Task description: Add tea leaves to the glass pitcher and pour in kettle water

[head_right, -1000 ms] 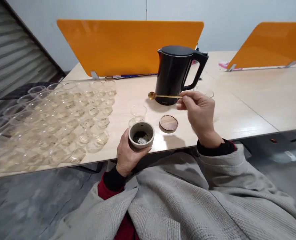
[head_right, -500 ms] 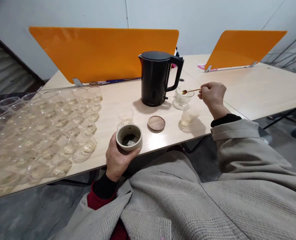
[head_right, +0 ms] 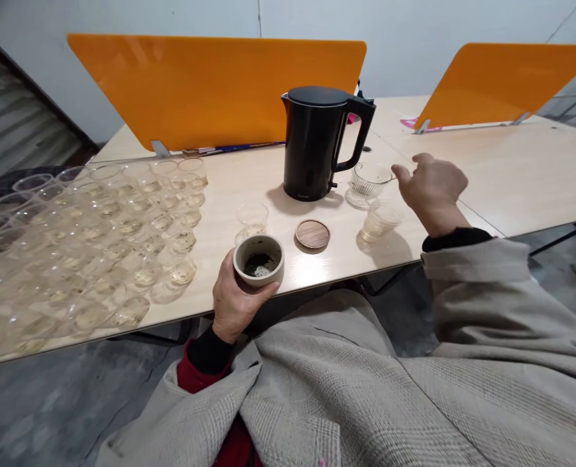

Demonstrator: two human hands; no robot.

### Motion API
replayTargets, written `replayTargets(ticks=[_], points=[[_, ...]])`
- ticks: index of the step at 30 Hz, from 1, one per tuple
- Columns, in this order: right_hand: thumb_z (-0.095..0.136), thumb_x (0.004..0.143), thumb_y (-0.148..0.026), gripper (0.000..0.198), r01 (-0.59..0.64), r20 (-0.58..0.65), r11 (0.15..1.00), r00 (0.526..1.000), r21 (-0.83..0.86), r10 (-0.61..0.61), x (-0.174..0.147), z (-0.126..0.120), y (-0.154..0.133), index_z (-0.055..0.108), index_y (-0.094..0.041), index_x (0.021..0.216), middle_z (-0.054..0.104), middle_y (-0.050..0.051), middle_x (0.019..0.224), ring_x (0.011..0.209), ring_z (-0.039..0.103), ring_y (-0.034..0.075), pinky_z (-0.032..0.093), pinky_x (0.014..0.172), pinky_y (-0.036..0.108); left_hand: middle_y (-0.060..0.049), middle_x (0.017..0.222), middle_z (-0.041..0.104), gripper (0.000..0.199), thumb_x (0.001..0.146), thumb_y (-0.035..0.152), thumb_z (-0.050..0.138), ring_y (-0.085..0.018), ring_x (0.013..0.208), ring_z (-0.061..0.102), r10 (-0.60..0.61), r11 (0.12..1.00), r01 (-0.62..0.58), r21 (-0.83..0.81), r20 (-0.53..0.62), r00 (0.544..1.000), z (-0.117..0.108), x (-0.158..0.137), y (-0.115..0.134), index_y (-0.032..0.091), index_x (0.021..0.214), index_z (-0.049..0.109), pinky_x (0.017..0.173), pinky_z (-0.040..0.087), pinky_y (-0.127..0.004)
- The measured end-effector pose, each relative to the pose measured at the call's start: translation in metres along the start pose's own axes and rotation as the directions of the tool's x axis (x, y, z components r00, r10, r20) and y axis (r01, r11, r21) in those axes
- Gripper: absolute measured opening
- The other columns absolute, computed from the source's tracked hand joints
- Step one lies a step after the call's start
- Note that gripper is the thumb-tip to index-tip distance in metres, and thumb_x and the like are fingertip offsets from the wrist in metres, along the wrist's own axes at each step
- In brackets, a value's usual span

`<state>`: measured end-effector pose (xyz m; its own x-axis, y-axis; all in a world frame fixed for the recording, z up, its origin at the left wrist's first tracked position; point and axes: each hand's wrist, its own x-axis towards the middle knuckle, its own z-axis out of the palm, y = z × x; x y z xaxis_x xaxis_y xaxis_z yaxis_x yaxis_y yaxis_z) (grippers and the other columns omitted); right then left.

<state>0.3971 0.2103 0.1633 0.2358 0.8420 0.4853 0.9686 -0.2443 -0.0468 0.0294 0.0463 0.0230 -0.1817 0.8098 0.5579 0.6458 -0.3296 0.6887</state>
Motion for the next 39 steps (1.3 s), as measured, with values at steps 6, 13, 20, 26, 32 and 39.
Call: replayTargets(ticks=[6,13,20,26,32,39], points=[[0.057,0.104,-0.060,0.057,0.377,-0.044,0.857,0.921,0.351,-0.387,-0.093,-0.006,-0.056,0.071,-0.020,0.142,0.080,0.014,0.119,0.104,0.073,0.031,0.053,0.083,0.042,-0.015,0.136,0.071,0.105,0.066,0.049,0.100,-0.038,0.126,0.071,0.000,0.999,0.000,0.034,0.015,1.000,0.004,-0.005,0.007,0.023,0.152,0.045,0.107,0.060,-0.055],[0.049,0.103,-0.065,0.075,0.518,0.181,0.755,0.763,0.403,-0.620,-0.115,0.064,-0.091,0.052,-0.014,0.159,0.056,0.024,0.158,0.134,0.059,0.045,0.051,0.109,0.061,-0.016,0.142,0.068,0.108,0.069,0.053,0.098,-0.038,0.128,0.070,0.026,0.999,-0.027,0.041,0.033,0.999,0.007,-0.009,0.011,0.025,0.156,0.040,0.108,0.059,-0.057],[0.039,0.108,-0.057,0.071,0.574,0.182,0.716,0.715,0.398,-0.675,-0.124,0.080,-0.089,0.047,-0.013,0.164,0.050,0.024,0.164,0.144,0.051,0.046,0.050,0.111,0.064,-0.017,0.137,0.069,0.110,0.070,0.059,0.097,-0.038,0.122,0.071,0.053,0.997,-0.054,0.061,0.018,0.998,0.009,-0.009,0.011,0.023,0.155,0.037,0.103,0.061,-0.056],[0.046,0.105,-0.058,0.074,0.629,0.036,0.584,0.664,0.513,-0.747,-0.129,0.090,-0.088,0.046,-0.014,0.165,0.055,0.024,0.158,0.139,0.053,0.043,0.048,0.112,0.067,-0.016,0.137,0.068,0.109,0.070,0.061,0.096,-0.038,0.123,0.071,0.029,0.997,-0.031,0.065,0.039,0.999,0.009,-0.009,0.012,0.025,0.154,0.038,0.105,0.060,-0.056],[0.053,0.101,-0.059,0.071,0.579,-0.009,0.616,0.733,0.534,-0.680,-0.128,0.081,-0.094,0.059,-0.013,0.155,0.067,0.024,0.139,0.122,0.061,0.043,0.051,0.106,0.065,-0.018,0.140,0.068,0.108,0.071,0.060,0.096,-0.038,0.126,0.070,0.038,0.997,-0.040,0.063,0.033,0.999,0.009,-0.008,0.011,0.023,0.155,0.039,0.106,0.059,-0.056],[0.046,0.104,-0.070,0.074,0.570,-0.130,0.430,0.694,0.700,-0.708,-0.136,-0.004,-0.119,0.055,-0.022,0.160,0.065,0.016,0.149,0.132,0.061,0.039,0.050,0.113,0.059,-0.017,0.144,0.068,0.107,0.071,0.064,0.094,-0.037,0.128,0.070,0.015,0.999,-0.017,0.040,0.049,0.999,0.010,-0.007,0.008,0.024,0.154,0.041,0.107,0.058,-0.056]])
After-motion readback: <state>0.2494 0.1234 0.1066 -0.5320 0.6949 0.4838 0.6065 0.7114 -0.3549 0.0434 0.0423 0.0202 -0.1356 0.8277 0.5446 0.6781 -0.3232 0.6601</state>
